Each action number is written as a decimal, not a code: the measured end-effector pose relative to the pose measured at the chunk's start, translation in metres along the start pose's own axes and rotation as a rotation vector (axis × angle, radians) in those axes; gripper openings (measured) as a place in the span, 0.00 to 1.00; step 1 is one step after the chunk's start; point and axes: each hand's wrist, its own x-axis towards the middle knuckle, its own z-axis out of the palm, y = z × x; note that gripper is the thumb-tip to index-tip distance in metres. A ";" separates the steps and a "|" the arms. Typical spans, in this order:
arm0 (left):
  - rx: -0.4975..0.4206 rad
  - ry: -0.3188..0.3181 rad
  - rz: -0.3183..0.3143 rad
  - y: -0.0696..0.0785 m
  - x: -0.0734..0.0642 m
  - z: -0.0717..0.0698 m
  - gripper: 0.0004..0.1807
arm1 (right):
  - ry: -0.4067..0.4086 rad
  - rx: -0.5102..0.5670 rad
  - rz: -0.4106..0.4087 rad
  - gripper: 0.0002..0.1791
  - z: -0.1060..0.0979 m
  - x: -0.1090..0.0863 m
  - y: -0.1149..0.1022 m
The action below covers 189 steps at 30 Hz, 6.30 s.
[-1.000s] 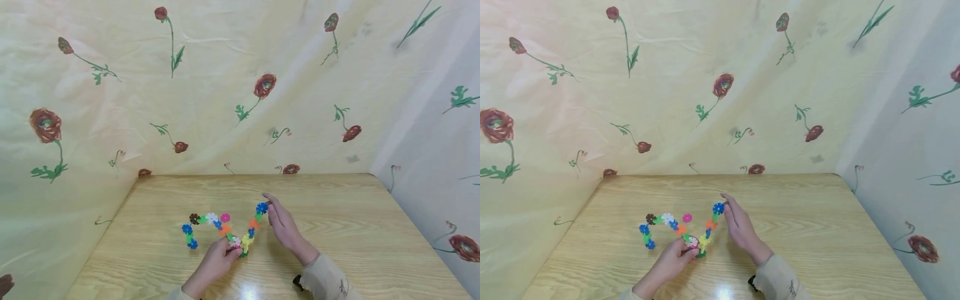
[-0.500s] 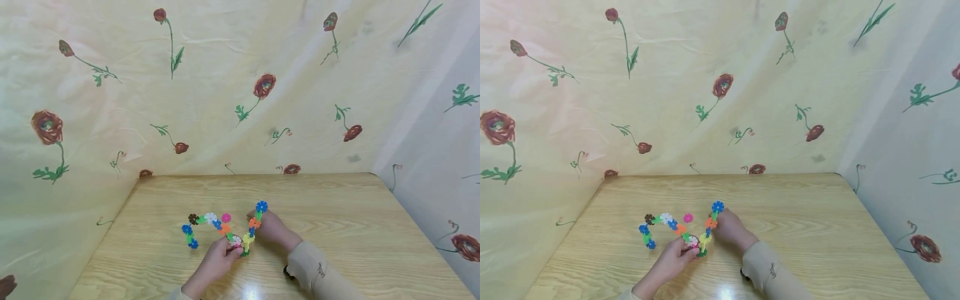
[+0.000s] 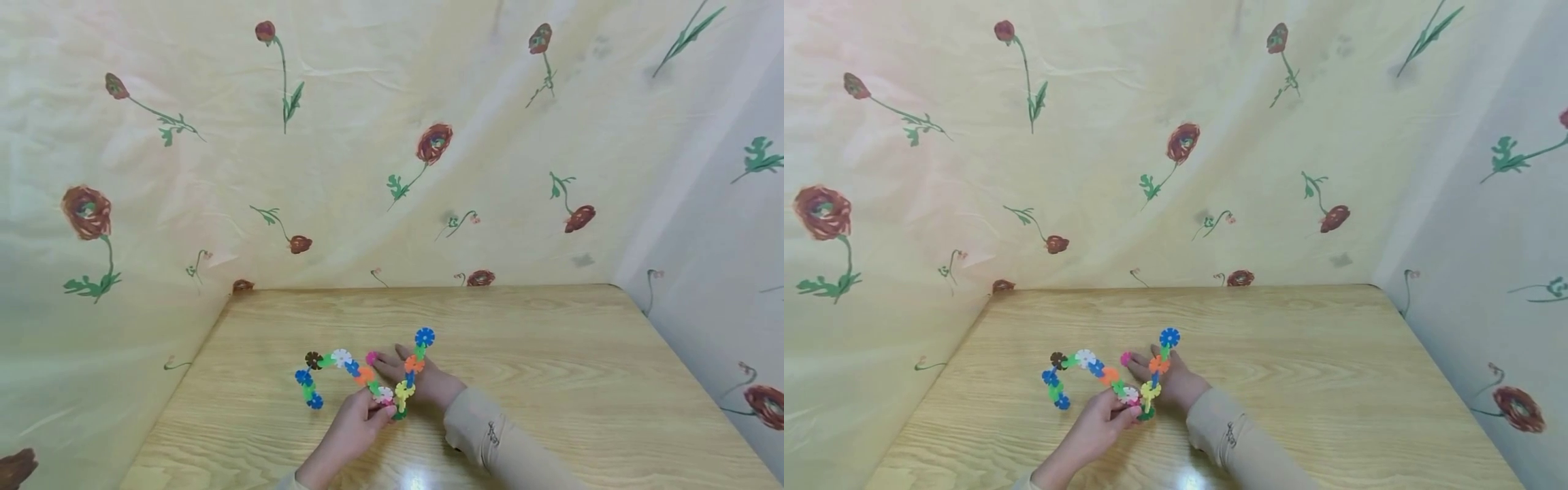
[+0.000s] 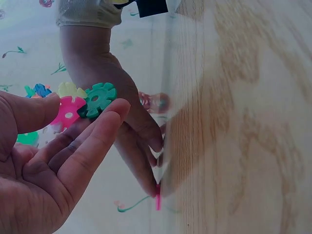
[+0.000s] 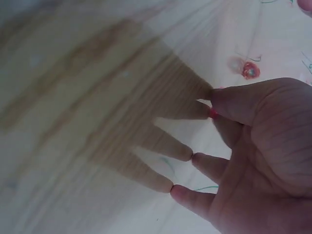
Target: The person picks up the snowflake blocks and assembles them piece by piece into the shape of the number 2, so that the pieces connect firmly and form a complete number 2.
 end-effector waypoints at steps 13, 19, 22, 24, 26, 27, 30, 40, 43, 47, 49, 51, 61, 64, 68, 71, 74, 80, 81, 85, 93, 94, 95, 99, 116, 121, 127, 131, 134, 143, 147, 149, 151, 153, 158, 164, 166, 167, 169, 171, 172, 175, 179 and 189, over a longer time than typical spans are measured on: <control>0.033 0.027 0.045 -0.001 0.001 0.002 0.07 | 0.258 -0.219 0.123 0.04 0.000 -0.036 0.020; 0.030 0.021 0.031 -0.002 0.000 0.004 0.09 | 0.277 -0.097 0.171 0.04 0.004 -0.039 0.029; 0.033 0.024 0.033 -0.002 0.000 0.004 0.09 | 0.275 -0.079 0.196 0.09 0.006 -0.039 0.030; 0.033 0.026 0.032 -0.003 0.000 0.004 0.08 | 0.267 -0.076 0.216 0.10 0.007 -0.039 0.031; 0.034 0.028 0.031 -0.004 0.000 0.004 0.08 | 0.253 -0.058 0.239 0.11 0.008 -0.038 0.032; 0.036 0.029 0.031 -0.004 0.000 0.004 0.08 | 0.251 -0.037 0.249 0.11 0.008 -0.038 0.032; 0.042 0.030 0.030 -0.004 0.000 0.004 0.07 | 0.247 0.080 0.276 0.12 0.007 -0.039 0.034; 0.049 0.025 0.012 -0.005 -0.001 0.004 0.07 | 0.343 0.469 0.382 0.11 -0.003 -0.050 0.039; 0.050 0.019 0.010 -0.005 -0.002 0.003 0.08 | 0.384 0.613 0.399 0.06 -0.010 -0.055 0.039; 0.059 0.014 0.013 -0.006 -0.002 0.003 0.08 | 0.465 0.776 0.356 0.03 -0.022 -0.062 0.037; 0.060 0.013 0.017 -0.006 -0.001 0.003 0.07 | 0.506 0.836 0.333 0.07 -0.030 -0.066 0.036; 0.059 0.012 0.021 -0.006 -0.001 0.003 0.07 | 0.539 0.887 0.329 0.10 -0.037 -0.070 0.034; 0.081 0.005 0.048 -0.008 0.002 0.005 0.07 | 0.688 0.802 0.345 0.14 -0.063 -0.080 0.023; 0.090 0.008 0.057 -0.007 0.001 0.006 0.06 | 0.691 0.758 0.327 0.15 -0.067 -0.081 0.021; 0.072 0.004 0.061 -0.006 0.000 0.006 0.06 | 0.674 0.704 0.297 0.13 -0.070 -0.082 0.019; 0.064 0.000 0.056 -0.006 -0.001 0.006 0.07 | 0.667 0.658 0.286 0.11 -0.070 -0.082 0.018; 0.091 0.009 0.068 -0.007 -0.001 0.006 0.08 | 0.675 0.597 0.281 0.11 -0.070 -0.082 0.017; 0.144 0.018 0.084 -0.007 -0.002 0.006 0.07 | 0.707 0.392 0.238 0.11 -0.072 -0.082 0.013; 0.147 0.018 0.084 -0.007 -0.002 0.006 0.06 | 0.706 0.371 0.235 0.11 -0.073 -0.082 0.012; 0.159 0.018 0.076 -0.006 -0.003 0.006 0.06 | 0.698 0.344 0.235 0.09 -0.075 -0.081 0.009; 0.186 0.022 0.072 -0.007 -0.002 0.006 0.08 | 0.581 0.544 0.278 0.11 -0.077 -0.083 0.009; 0.187 0.024 0.072 -0.007 -0.002 0.007 0.08 | 0.562 0.607 0.281 0.12 -0.076 -0.083 0.010; 0.190 0.027 0.071 -0.007 -0.002 0.007 0.09 | 0.544 0.679 0.283 0.14 -0.076 -0.084 0.010; 0.184 0.019 0.058 -0.007 -0.002 0.007 0.09 | 0.511 0.970 0.308 0.18 -0.074 -0.082 0.010; 0.130 0.030 0.069 -0.007 -0.001 0.008 0.07 | 0.535 1.311 0.380 0.22 -0.056 -0.075 0.020; 0.142 0.041 0.069 -0.007 -0.001 0.009 0.09 | 0.495 1.333 0.398 0.21 -0.052 -0.075 0.017; 0.154 0.047 0.075 -0.007 -0.001 0.009 0.10 | 0.400 1.317 0.319 0.22 -0.051 -0.076 0.017; 0.160 0.050 0.076 -0.007 -0.001 0.009 0.10 | 0.377 1.320 0.283 0.28 -0.052 -0.078 0.016; 0.165 0.052 0.075 -0.007 -0.001 0.009 0.11 | 0.353 1.330 0.282 0.35 -0.053 -0.079 0.015; 0.182 0.058 0.084 -0.006 -0.002 0.008 0.12 | 0.313 1.546 0.298 0.32 -0.055 -0.076 0.012; 0.191 0.058 0.090 -0.007 -0.002 0.008 0.11 | 0.307 1.609 0.280 0.29 -0.056 -0.075 0.009; 0.199 0.059 0.087 -0.007 -0.002 0.007 0.12 | 0.315 1.626 0.273 0.28 -0.055 -0.075 0.009; 0.203 0.059 0.076 -0.007 -0.002 0.007 0.12 | 0.320 1.638 0.259 0.27 -0.055 -0.074 0.009; 0.203 0.055 0.060 -0.006 -0.002 0.007 0.12 | 0.323 1.651 0.244 0.26 -0.054 -0.074 0.009; 0.201 0.048 0.041 -0.005 -0.002 0.007 0.11 | 0.317 1.669 0.196 0.25 -0.052 -0.075 0.011; 0.192 0.046 0.037 -0.006 -0.002 0.006 0.11 | 0.299 1.663 0.151 0.24 -0.051 -0.077 0.012; 0.192 0.042 0.031 -0.006 -0.002 0.006 0.11 | 0.296 1.650 0.163 0.23 -0.051 -0.079 0.013; 0.191 0.037 0.028 -0.006 -0.001 0.006 0.10 | 0.297 1.641 0.176 0.23 -0.051 -0.080 0.013; 0.195 0.029 0.031 -0.005 -0.001 0.005 0.09 | 0.304 1.598 0.202 0.23 -0.050 -0.082 0.014; 0.207 0.017 0.041 -0.005 -0.001 0.005 0.07 | 0.318 1.556 0.230 0.22 -0.050 -0.083 0.015; 0.216 0.014 0.050 -0.004 0.000 0.005 0.07 | 0.326 1.537 0.243 0.22 -0.049 -0.084 0.016; 0.243 0.002 0.063 -0.004 0.001 0.005 0.07 | 0.356 1.486 0.284 0.22 -0.047 -0.087 0.018; 0.277 -0.013 0.039 -0.003 0.003 0.003 0.12 | 0.383 1.437 0.354 0.22 -0.044 -0.091 0.022; 0.342 -0.041 0.049 0.004 0.011 -0.001 0.10 | 0.423 1.365 0.489 0.21 -0.033 -0.105 0.032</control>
